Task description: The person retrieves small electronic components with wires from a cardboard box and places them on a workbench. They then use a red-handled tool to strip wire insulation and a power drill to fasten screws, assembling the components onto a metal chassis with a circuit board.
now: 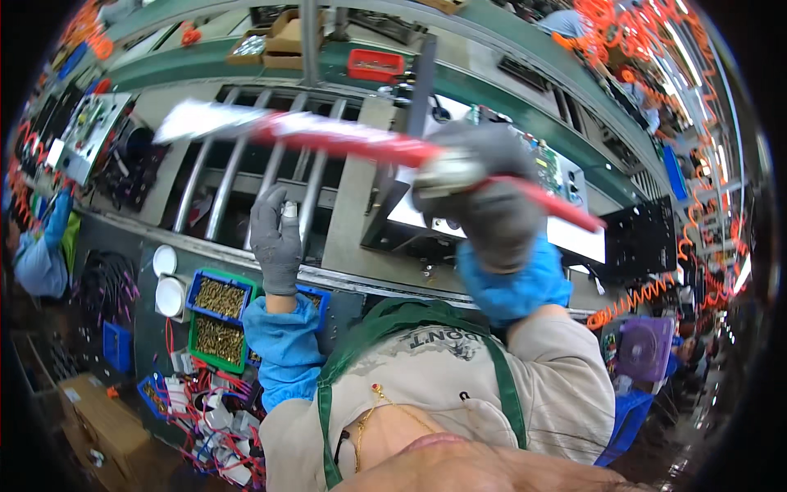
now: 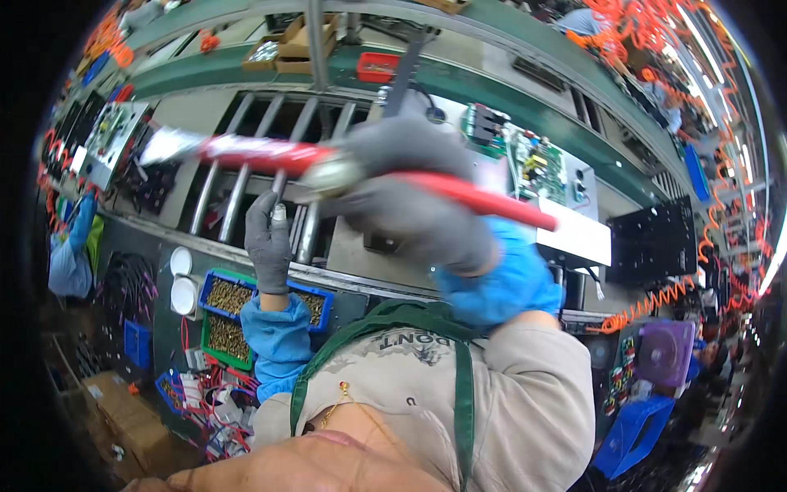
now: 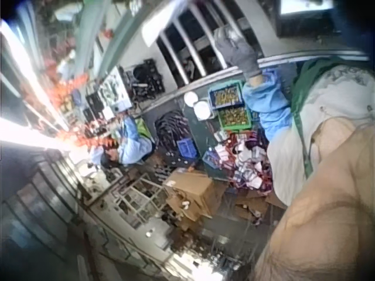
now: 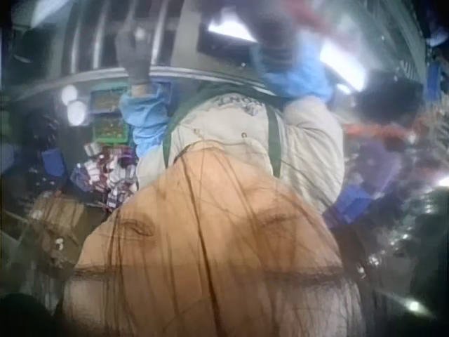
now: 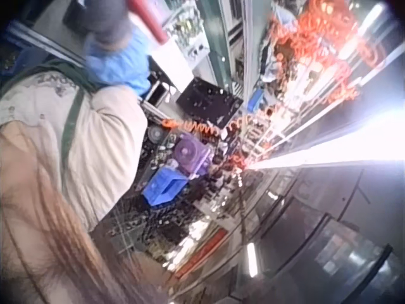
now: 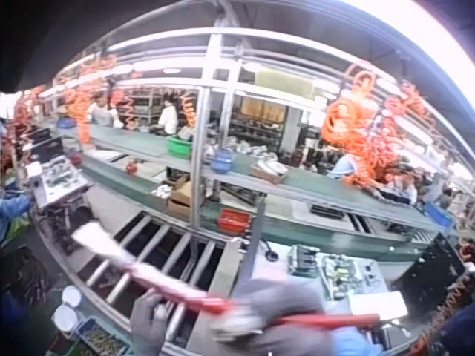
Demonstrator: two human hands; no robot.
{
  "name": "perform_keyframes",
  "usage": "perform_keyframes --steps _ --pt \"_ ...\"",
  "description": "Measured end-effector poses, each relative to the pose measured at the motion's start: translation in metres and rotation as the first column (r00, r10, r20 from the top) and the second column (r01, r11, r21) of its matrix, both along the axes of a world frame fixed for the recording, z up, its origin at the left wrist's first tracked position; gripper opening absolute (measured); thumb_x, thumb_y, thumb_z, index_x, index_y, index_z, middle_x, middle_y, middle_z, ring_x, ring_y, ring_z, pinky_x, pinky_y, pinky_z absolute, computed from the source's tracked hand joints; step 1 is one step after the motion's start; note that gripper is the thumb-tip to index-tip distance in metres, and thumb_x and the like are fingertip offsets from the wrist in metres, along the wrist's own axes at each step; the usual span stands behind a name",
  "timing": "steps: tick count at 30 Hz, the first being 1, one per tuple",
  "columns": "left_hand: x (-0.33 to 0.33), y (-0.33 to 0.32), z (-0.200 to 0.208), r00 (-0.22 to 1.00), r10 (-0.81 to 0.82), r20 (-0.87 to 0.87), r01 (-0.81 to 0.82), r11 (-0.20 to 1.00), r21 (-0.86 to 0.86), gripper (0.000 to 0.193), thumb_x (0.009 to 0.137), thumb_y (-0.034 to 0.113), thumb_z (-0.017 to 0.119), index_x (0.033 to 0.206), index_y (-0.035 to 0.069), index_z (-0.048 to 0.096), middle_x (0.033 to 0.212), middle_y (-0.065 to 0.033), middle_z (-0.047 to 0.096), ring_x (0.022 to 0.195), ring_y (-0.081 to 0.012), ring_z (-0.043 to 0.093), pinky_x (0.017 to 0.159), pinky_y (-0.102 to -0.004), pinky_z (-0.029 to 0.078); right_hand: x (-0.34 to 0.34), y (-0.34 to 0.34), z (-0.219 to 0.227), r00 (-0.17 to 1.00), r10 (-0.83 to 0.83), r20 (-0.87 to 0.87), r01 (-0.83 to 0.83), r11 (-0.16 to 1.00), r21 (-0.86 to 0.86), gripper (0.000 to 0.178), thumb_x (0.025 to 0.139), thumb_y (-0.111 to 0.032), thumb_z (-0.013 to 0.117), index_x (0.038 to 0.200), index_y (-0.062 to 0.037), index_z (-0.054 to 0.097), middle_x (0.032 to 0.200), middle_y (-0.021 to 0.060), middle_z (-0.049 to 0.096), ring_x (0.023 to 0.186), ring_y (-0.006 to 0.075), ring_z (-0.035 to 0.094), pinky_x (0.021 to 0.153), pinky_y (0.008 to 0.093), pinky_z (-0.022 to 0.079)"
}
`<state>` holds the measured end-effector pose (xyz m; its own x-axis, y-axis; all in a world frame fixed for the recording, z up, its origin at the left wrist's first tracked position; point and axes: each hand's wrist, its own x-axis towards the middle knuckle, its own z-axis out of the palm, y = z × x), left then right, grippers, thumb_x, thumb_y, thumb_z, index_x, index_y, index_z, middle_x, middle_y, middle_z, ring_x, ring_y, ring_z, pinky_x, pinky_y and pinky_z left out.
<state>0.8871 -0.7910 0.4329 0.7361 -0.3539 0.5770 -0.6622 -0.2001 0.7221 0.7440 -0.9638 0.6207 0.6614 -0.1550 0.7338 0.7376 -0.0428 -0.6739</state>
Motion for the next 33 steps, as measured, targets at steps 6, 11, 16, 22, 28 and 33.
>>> perform_keyframes --steps 6,11,16,22,28,33 --pt "-0.030 -0.059 0.041 0.971 -0.241 0.003 0.228 0.917 -0.327 0.054 0.092 0.038 0.049 0.129 -0.002 0.046 0.129 -0.0160 0.050 0.118 -0.0254 0.050 0.100 -0.0357 0.040 -0.104 -0.112 0.055 0.575 -0.608 -0.547 0.586 0.773 -0.243 0.033 0.090 -0.028 0.049 0.107 -0.0031 0.063 0.074 0.0066 0.064 0.056 0.0072 0.056 0.047 0.0201 0.042" --pt "-0.051 -0.096 0.078 0.913 -0.318 0.255 0.384 0.882 -0.275 0.059 0.084 0.036 0.061 0.130 0.003 0.046 0.130 -0.0173 0.046 0.125 -0.0321 0.042 0.103 -0.0412 0.036 -0.095 -0.192 -0.005 0.480 -0.227 -0.847 0.395 0.919 -0.023 0.029 0.088 -0.029 0.056 0.102 -0.0045 0.063 0.071 0.0031 0.059 0.055 0.0060 0.050 0.047 0.0186 0.039" --pt "-0.063 -0.113 0.074 0.968 -0.165 0.187 0.178 0.983 -0.053 0.052 0.077 0.016 0.063 0.126 0.004 0.049 0.129 -0.0148 0.047 0.121 -0.0342 0.044 0.101 -0.0431 0.039 -0.068 -0.191 -0.028 0.361 -0.364 -0.859 0.461 0.870 -0.175 0.027 0.089 -0.031 0.057 0.098 -0.0059 0.064 0.062 0.0019 0.055 0.048 0.0044 0.044 0.043 0.0179 0.032" --pt "-0.070 -0.116 0.053 0.960 -0.257 -0.109 0.237 0.957 -0.167 0.054 0.073 0.001 0.051 0.127 0.001 0.046 0.129 -0.0153 0.047 0.120 -0.0315 0.046 0.101 -0.0395 0.039 -0.066 -0.179 -0.016 0.393 -0.431 -0.812 0.467 0.855 -0.228 0.021 0.087 -0.025 0.057 0.089 -0.0058 0.065 0.061 0.0027 0.058 0.047 0.0059 0.050 0.042 0.0187 0.036" --pt "-0.073 -0.116 0.036 0.916 -0.246 -0.316 0.190 0.962 -0.199 0.058 0.071 -0.007 0.043 0.128 -0.001 0.043 0.130 -0.0173 0.046 0.119 -0.0285 0.048 0.100 -0.0359 0.040 -0.069 -0.192 -0.018 0.405 -0.464 -0.788 0.405 0.863 -0.300 0.023 0.086 -0.028 0.059 0.088 -0.0059 0.066 0.060 0.0018 0.058 0.048 0.0057 0.050 0.044 0.0197 0.038" --pt "-0.070 -0.111 0.020 0.946 -0.183 -0.269 0.174 0.983 -0.056 0.059 0.070 -0.008 0.042 0.129 0.000 0.043 0.126 -0.0159 0.048 0.116 -0.0265 0.050 0.097 -0.0337 0.041 -0.060 -0.177 -0.017 0.311 -0.399 -0.863 0.398 0.879 -0.263 0.022 0.085 -0.027 0.060 0.089 -0.0062 0.067 0.059 0.0021 0.058 0.048 0.0064 0.051 0.043 0.0197 0.039"
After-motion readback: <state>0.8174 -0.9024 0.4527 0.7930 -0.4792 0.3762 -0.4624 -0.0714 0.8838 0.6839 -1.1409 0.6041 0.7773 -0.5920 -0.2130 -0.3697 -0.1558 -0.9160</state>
